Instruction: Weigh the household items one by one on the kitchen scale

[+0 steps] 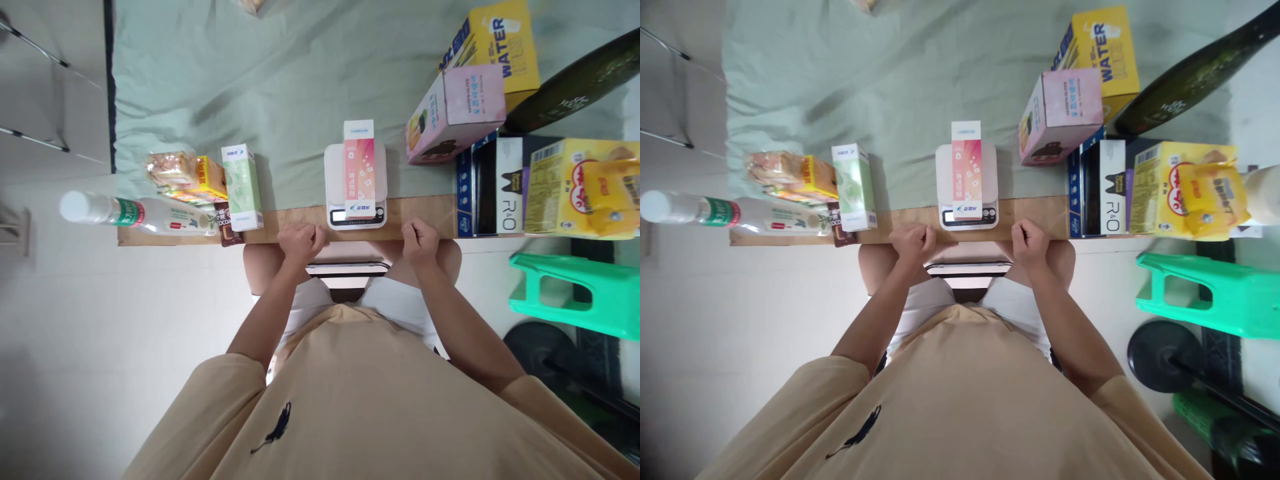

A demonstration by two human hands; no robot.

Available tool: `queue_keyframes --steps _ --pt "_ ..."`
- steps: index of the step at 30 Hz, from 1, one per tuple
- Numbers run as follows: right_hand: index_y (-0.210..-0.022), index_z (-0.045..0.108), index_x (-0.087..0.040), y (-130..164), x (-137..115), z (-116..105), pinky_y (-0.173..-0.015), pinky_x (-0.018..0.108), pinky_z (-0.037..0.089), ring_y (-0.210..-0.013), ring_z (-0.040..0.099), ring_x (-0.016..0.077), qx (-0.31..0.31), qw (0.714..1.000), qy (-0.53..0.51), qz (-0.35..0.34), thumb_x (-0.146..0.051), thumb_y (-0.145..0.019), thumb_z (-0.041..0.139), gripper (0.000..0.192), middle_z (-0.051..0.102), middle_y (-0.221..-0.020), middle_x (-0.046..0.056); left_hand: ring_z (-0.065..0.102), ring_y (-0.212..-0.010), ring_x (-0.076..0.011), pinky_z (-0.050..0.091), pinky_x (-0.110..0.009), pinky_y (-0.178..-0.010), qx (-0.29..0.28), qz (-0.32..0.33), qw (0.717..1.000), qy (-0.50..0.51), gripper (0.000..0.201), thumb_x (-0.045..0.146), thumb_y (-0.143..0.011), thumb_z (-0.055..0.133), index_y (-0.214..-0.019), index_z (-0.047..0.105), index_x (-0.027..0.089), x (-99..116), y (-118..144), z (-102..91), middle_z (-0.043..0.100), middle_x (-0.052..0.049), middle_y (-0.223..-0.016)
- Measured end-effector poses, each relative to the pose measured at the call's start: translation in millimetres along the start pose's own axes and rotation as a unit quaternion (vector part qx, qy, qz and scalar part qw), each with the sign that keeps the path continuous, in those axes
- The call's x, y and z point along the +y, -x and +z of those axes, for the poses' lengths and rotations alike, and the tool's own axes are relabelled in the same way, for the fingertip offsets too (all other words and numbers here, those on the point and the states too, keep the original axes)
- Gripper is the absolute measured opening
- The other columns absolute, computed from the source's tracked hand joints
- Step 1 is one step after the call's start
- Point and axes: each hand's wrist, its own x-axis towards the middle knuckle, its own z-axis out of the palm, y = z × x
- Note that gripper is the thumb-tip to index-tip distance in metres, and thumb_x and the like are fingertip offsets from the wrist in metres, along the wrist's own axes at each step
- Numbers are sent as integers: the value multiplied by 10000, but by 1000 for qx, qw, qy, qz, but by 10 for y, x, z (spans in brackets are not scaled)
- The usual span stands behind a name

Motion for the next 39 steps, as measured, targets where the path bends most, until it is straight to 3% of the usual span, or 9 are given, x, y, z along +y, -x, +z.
queue_keyframes --steps 9,16,21,24,26,29,33,36,39 --pt "-629 466 -257 -27 -27 -7 -589 330 361 -596 464 170 12 1000 -12 -6 -471 -915 489 358 480 -588 -4 370 -545 -140 184 -335 -618 -3 -24 999 23 422 296 -809 569 -457 356 200 78 -12 -72 426 -20 -473" --pt "-701 535 -256 43 10 14 -626 332 417 -617 512 180 28 999 -7 -13 -447 -902 522 277 540 -623 -3 272 -519 -115 154 -340 -603 -3 -49 993 107 449 302 -802 571 -482 272 205 142 -25 -188 299 16 -472" --pt "-929 623 -233 212 -59 43 -908 455 532 -915 645 258 81 996 -9 -22 -388 -869 548 182 681 -920 77 253 -490 -98 198 -312 -533 4 -72 974 213 444 306 -918 425 -554 187 214 195 167 -339 218 25 -498" --pt "-1074 641 -229 228 -198 84 -1080 528 510 -1137 643 287 80 996 -20 -42 -341 -865 564 249 696 -1138 113 381 -515 -115 331 -292 -524 -3 -66 962 266 436 329 -962 386 -547 322 214 278 236 -398 355 7 -515" --pt "-1200 630 -239 190 -299 133 -1153 540 489 -1239 625 282 42 997 -36 -59 -312 -879 568 335 682 -1267 114 548 -646 -154 474 -303 -613 -3 -57 955 290 413 378 -993 368 -654 530 208 356 205 -391 558 -31 -649" --pt "-1397 551 -261 115 -407 246 -1257 567 417 -1407 544 293 -29 996 -64 -62 -326 -902 592 501 598 -1473 116 675 -1084 -233 587 -389 -930 -3 -35 951 308 437 526 -1019 383 -1084 683 216 491 84 -296 717 -103 -1132" --pt "-1568 410 -305 77 -453 422 -1314 588 351 -1534 443 313 -77 993 -89 -22 -427 -924 616 687 464 -1651 96 424 -1560 -272 360 -470 -1307 -49 9 942 331 732 728 -996 342 -1518 465 230 654 -35 -59 472 -154 -1628" --pt "-1620 348 -345 96 -465 497 -1281 574 408 -1529 469 308 -115 989 -96 -2 -463 -920 633 765 440 -1683 64 259 -1659 -268 262 -467 -1365 -84 17 933 350 810 762 -984 322 -1620 334 260 734 -30 124 324 -127 -1737" --pt "-1646 287 -391 131 -513 513 -1273 553 432 -1510 497 282 -135 985 -106 -4 -457 -939 592 772 423 -1699 11 259 -1660 -289 348 -486 -1328 -90 16 929 358 793 763 -972 349 -1628 349 318 777 12 227 194 -63 -1792"
